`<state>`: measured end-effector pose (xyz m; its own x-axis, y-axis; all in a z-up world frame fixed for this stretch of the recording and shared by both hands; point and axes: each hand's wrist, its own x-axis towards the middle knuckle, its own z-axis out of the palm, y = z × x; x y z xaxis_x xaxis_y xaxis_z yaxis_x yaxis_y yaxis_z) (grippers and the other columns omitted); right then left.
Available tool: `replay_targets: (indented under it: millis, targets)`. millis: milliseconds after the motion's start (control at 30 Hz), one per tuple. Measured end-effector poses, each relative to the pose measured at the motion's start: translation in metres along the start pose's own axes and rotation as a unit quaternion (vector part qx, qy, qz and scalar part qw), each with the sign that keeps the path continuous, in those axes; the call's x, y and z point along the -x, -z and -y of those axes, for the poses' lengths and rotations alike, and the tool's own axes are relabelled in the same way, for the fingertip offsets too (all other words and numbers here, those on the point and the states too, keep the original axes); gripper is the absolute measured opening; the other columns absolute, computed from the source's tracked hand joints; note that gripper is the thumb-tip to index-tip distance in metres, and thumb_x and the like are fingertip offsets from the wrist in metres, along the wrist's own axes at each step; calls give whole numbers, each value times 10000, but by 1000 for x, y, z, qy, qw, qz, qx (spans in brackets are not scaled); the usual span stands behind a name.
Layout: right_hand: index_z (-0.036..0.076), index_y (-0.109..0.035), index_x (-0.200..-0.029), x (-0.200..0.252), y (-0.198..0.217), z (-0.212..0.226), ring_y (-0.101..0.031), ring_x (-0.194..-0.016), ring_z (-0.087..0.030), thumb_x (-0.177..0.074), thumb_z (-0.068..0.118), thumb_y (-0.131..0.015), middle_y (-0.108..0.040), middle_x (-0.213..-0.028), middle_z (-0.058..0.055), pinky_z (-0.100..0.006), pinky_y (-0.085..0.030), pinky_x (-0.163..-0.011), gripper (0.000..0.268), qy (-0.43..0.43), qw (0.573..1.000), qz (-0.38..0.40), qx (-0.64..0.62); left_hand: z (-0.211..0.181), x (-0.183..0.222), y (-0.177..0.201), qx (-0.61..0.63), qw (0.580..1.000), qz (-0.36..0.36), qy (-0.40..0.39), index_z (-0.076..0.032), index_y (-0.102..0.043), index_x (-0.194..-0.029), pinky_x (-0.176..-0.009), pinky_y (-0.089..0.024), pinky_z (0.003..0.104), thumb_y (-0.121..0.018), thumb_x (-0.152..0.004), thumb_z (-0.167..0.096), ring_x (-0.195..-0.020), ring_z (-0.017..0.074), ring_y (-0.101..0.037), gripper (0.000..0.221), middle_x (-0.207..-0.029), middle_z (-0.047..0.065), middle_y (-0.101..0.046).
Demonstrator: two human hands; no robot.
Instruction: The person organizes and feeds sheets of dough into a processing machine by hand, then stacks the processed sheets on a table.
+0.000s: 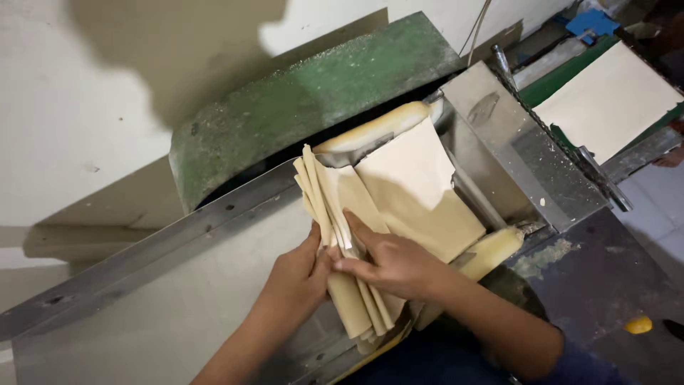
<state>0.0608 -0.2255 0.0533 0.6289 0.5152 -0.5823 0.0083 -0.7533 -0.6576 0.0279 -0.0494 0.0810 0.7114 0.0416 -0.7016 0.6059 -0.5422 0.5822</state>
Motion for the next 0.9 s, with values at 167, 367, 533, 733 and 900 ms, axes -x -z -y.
replay_targets:
  millis: [167, 367, 533, 733, 900]
  targets:
    - [95, -260, -1623, -21, -28, -28, -664, -899, -475, -932, 329, -421, -698, -1015, -281, -535, -466, -737, 747, 98, 991, -88, 9, 24, -22, 0, -95, 991, -74, -51, -176, -531, -1360, -688, -491, 384, -560, -872, -538, -780, 248, -775, 608, -792, 47, -783]
    - [61, -717, -1221, -40, -31, -65, -751, -849, -382, -914, 266, -545, -762, -872, -230, -476, -572, -731, 407, 130, 981, -90, -114, 66, -52, 14, 149, 985, -20, -80, 139, -592, -1324, -746, -570, 552, -694, -895, -235, -861, 401, -712, 579, -935, 319, -731]
    - [196, -587, -1361, -48, 14, -114, -537, -999, -132, -971, 412, -542, -573, -1186, 22, -309, -425, -834, 448, -60, 983, -46, -170, 127, -64, 20, 234, 971, -43, -29, 12, -745, -1147, -804, -592, 416, -731, -783, -258, -949, 261, -733, 453, -1083, 138, -794]
    - [43, -724, -1186, -19, 62, -166, -743, -934, -187, -985, 248, -576, -789, -1130, -63, -333, -608, -787, 323, -11, 953, -71, -294, 149, -31, 39, 377, 925, -40, 40, 146, -681, -1219, -841, -567, 536, -676, -801, -108, -965, 419, -710, 489, -1142, 298, -760]
    - [96, -636, -1166, -67, 3, -215, -661, -1053, -460, -994, 329, -540, -704, -1116, -250, -521, -481, -812, 305, -117, 977, -175, 29, 146, -42, 23, 401, 900, -51, 161, 76, -629, -1352, -925, -522, 590, -622, -857, -103, -1109, 455, -664, 527, -1266, 270, -717]
